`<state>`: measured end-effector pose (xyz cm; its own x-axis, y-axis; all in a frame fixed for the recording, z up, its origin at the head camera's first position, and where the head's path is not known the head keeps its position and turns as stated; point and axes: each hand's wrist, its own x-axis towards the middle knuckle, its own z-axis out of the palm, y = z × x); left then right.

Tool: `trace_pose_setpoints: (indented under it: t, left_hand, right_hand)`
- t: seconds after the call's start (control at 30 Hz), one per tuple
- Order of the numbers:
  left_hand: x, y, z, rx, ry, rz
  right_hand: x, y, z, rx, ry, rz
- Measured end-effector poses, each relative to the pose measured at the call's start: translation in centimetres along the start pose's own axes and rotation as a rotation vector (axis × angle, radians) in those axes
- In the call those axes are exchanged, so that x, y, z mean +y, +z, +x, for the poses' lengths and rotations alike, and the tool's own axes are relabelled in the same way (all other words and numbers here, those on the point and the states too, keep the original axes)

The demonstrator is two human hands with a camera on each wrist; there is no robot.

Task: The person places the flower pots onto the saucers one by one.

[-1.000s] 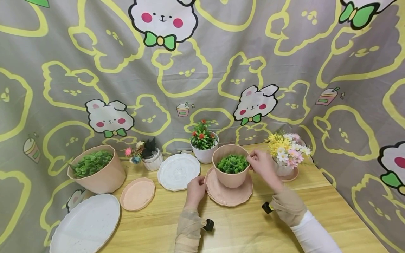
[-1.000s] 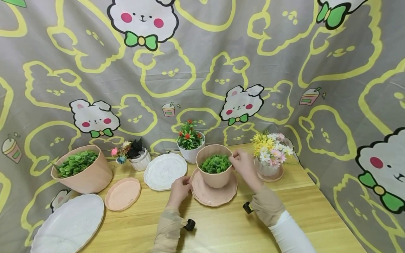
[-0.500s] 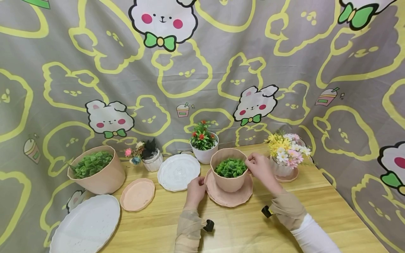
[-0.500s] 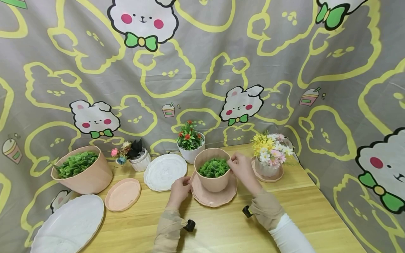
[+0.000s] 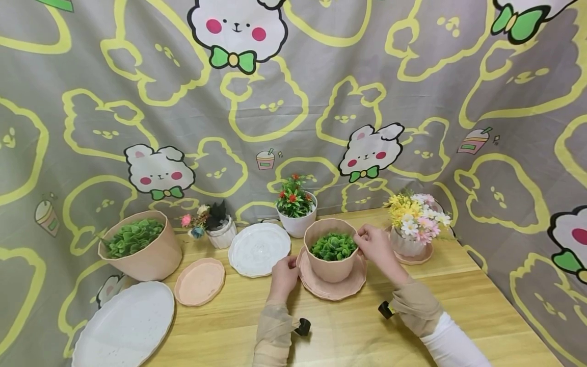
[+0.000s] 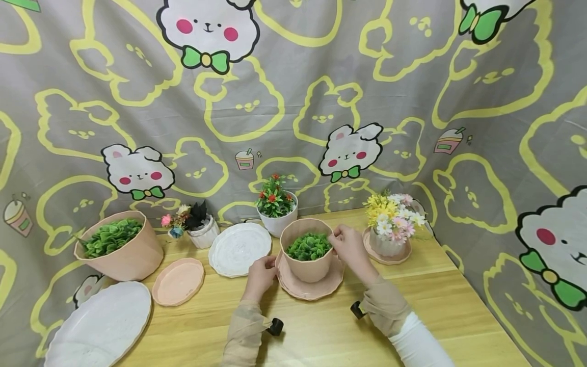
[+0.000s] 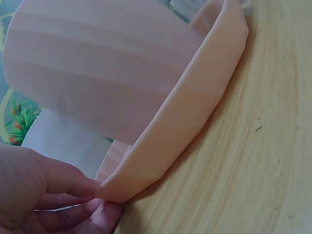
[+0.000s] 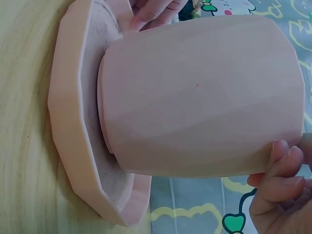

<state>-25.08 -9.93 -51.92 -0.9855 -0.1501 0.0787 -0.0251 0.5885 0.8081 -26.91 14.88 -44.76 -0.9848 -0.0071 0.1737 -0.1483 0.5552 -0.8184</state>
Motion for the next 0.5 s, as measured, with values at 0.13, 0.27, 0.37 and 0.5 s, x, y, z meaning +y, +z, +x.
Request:
trace_pose_setpoints:
  t: [0.13, 0.27, 0.37, 0.5]
  left_hand:
    - [-0.06, 0.04, 0.07, 0.002, 0.004, -0.005]
    - [-0.16, 0.07, 0.14, 0.008, 0.009, -0.001]
    - [-0.19, 0.05, 0.17, 0.009, 0.017, -0.001]
    - [-0.16, -0.01, 0.12, -0.003, 0.007, -0.006]
  right_hand:
    - [0.16, 0.09, -0.08, 0.006, 0.004, 0.015]
    - [0.29, 0.14, -0.11, 0.014, -0.002, 0.015]
    - [0.33, 0.16, -0.13, 0.015, -0.007, 0.004]
    - [0.39, 0.17, -0.1, 0.01, 0.004, -0.007]
